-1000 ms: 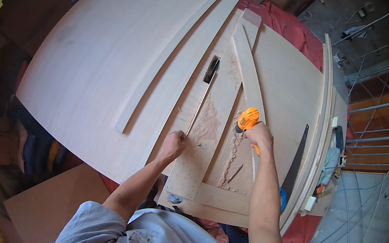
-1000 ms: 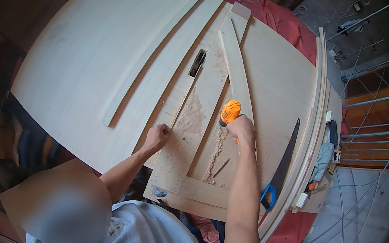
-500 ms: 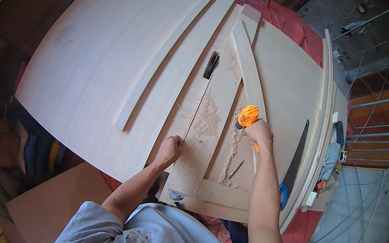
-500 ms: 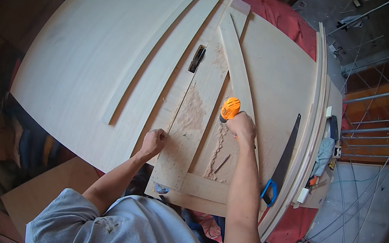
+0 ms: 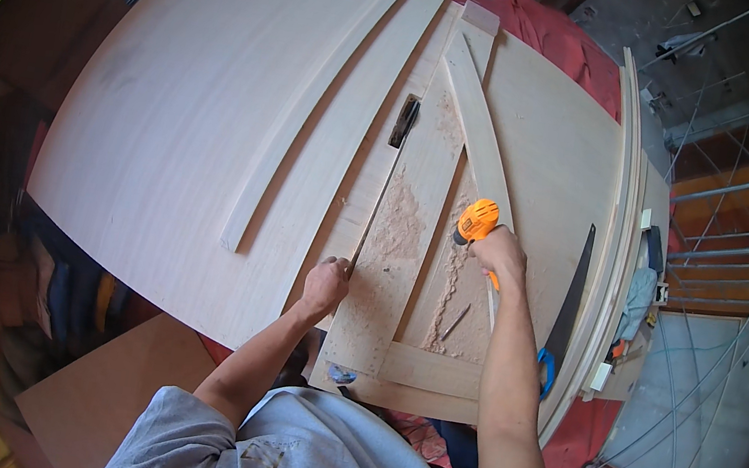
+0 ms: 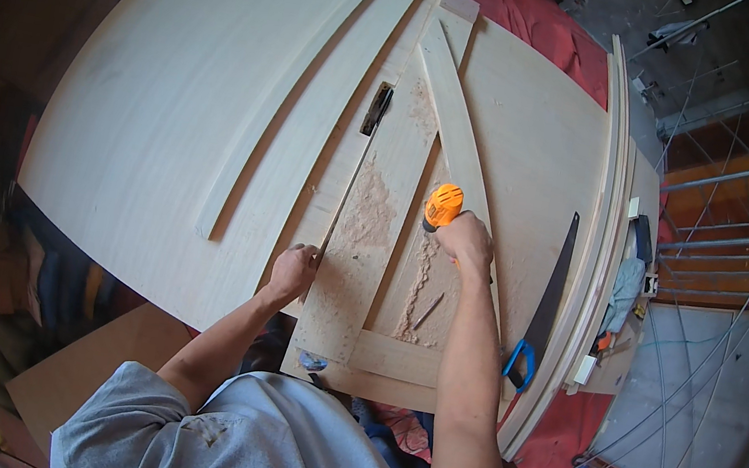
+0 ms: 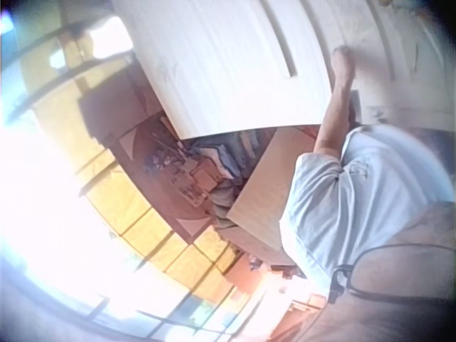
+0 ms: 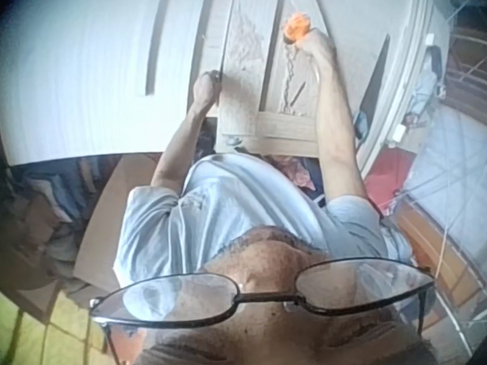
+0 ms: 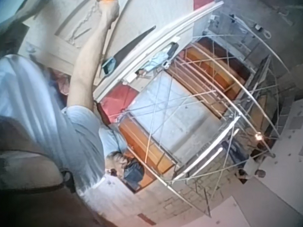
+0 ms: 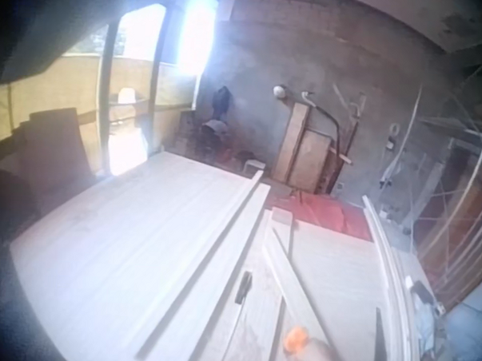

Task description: The person positions a large wood panel onto a frame, aligns a smaller wood strip, and secures it using an electric drill.

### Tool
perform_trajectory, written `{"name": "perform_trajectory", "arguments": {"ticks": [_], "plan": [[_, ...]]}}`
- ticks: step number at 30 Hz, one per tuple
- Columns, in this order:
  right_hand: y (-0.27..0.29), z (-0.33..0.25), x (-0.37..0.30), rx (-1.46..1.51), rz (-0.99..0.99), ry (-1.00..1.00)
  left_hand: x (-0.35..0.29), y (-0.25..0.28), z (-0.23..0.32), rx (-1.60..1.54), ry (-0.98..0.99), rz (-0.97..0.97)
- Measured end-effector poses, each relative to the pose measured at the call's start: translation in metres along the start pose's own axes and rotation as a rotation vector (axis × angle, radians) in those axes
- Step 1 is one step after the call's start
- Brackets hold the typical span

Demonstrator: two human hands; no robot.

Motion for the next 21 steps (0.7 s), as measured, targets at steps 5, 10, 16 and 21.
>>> {"name": "perform_trajectory", "arguments": {"ticks": [5,10,16,21], "plan": [[-0.007,0.013,0.012,0.049,-0.007,-0.008,-0.004,-0.001,0.01,0.054,-0.026,-0.005],[-0.003,0.009,0.007,-0.001,-0.005,0.003,-0.003,-0.007,0.011,0.045,-0.02,-0.012],[-0.003,-0.008,0.0,-0.08,0.051,0.042,0.002,-0.009,0.008,0.077,-0.019,0.0],[-0.005,-0.01,0.0,-0.107,0.031,0.044,-0.005,-0.003,0.003,0.088,-0.018,0.005]]}}
Point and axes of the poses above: each hand's wrist, its own x-axis towards the middle knuckle, its own y-axis out of the back of the hand, z = x × y, the point moved 5 cm from there along x, towards the middle knuckle, and after that the axes turned 9 degrees about z, right-handed, at the moved point
